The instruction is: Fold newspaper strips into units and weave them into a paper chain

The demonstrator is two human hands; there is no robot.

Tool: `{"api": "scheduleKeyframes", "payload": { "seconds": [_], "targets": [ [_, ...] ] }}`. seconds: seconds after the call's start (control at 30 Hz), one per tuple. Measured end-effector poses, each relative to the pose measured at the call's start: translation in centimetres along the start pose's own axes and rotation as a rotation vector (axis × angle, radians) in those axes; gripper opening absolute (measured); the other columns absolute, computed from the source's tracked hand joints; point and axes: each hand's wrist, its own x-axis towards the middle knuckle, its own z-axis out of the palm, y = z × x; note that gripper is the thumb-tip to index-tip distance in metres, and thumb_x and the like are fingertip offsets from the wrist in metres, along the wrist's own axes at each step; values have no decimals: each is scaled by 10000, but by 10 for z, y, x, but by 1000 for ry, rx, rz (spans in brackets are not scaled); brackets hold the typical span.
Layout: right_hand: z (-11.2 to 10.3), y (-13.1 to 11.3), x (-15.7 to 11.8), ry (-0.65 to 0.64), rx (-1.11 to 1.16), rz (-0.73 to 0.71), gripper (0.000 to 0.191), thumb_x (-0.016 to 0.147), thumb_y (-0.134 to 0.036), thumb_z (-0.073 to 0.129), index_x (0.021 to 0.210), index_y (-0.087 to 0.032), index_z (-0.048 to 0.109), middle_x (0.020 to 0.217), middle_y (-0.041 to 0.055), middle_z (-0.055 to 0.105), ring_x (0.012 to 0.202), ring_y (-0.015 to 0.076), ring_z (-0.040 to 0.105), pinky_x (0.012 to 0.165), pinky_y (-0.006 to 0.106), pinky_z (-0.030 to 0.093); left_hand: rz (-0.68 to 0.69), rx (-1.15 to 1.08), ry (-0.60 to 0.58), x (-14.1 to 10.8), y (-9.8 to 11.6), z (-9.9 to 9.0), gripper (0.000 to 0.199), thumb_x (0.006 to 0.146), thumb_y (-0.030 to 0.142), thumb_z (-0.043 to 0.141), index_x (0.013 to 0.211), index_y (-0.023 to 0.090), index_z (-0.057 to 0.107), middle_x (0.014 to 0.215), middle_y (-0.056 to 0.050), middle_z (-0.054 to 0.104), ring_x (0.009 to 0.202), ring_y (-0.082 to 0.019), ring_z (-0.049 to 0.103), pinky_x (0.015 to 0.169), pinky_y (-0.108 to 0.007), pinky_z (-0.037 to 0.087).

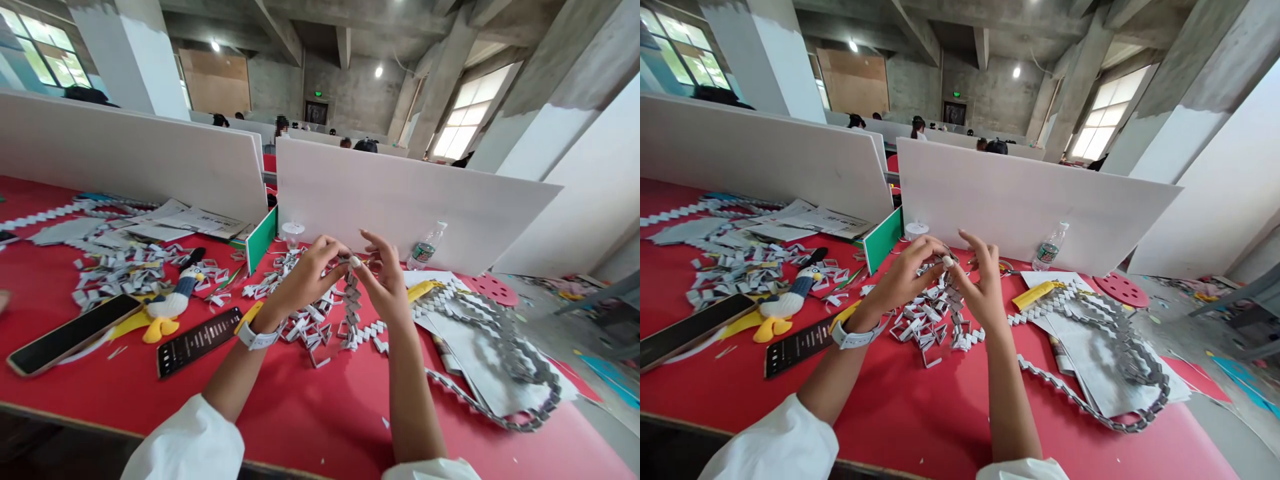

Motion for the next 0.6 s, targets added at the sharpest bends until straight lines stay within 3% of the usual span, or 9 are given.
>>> {"api": "scheduleKeyframes", "payload": {
  "seconds": [0.07, 0.17, 0.4, 0.6],
  "targets": [
    [-2, -1, -1, -18, -33, -49, 295, 885, -342, 613, 1172, -277, 628, 923, 27, 515, 794, 145, 506, 761, 312, 474, -47, 1, 38, 0, -1, 1, 195, 924, 345, 548, 1055, 203, 573, 1031, -61, 535, 964, -155, 598, 842, -286, 552],
    [1, -2, -1, -78, 52, -63, 200, 901, -290, 593, 1093, -256, 634, 824, 1, 535, 729, 126, 524, 686, 284, 479, -85, 30, 62, -1, -4, 1, 208, 894, 356, 600, 1043, 213, 582, 1011, -41, 520, 903, -122, 607, 764, -225, 567],
    [7, -5, 4, -80, 57, -50, 121, 867, -267, 643, 985, -242, 651, 953, 25, 525, 844, 135, 566, 723, 279, 520, -102, -11, 121, 1, -14, 0, 178, 853, 324, 659, 954, 185, 613, 963, -24, 519, 749, -71, 623, 669, -173, 568],
    [8, 4, 9, -179, 170, 36, 175, 819, -325, 707, 891, -220, 586, 960, 16, 490, 823, 118, 542, 679, 245, 496, -137, -131, -13, 0, -19, -10, 226, 805, 325, 704, 969, 179, 650, 970, -31, 570, 725, -81, 628, 659, -190, 564]
  ]
}}
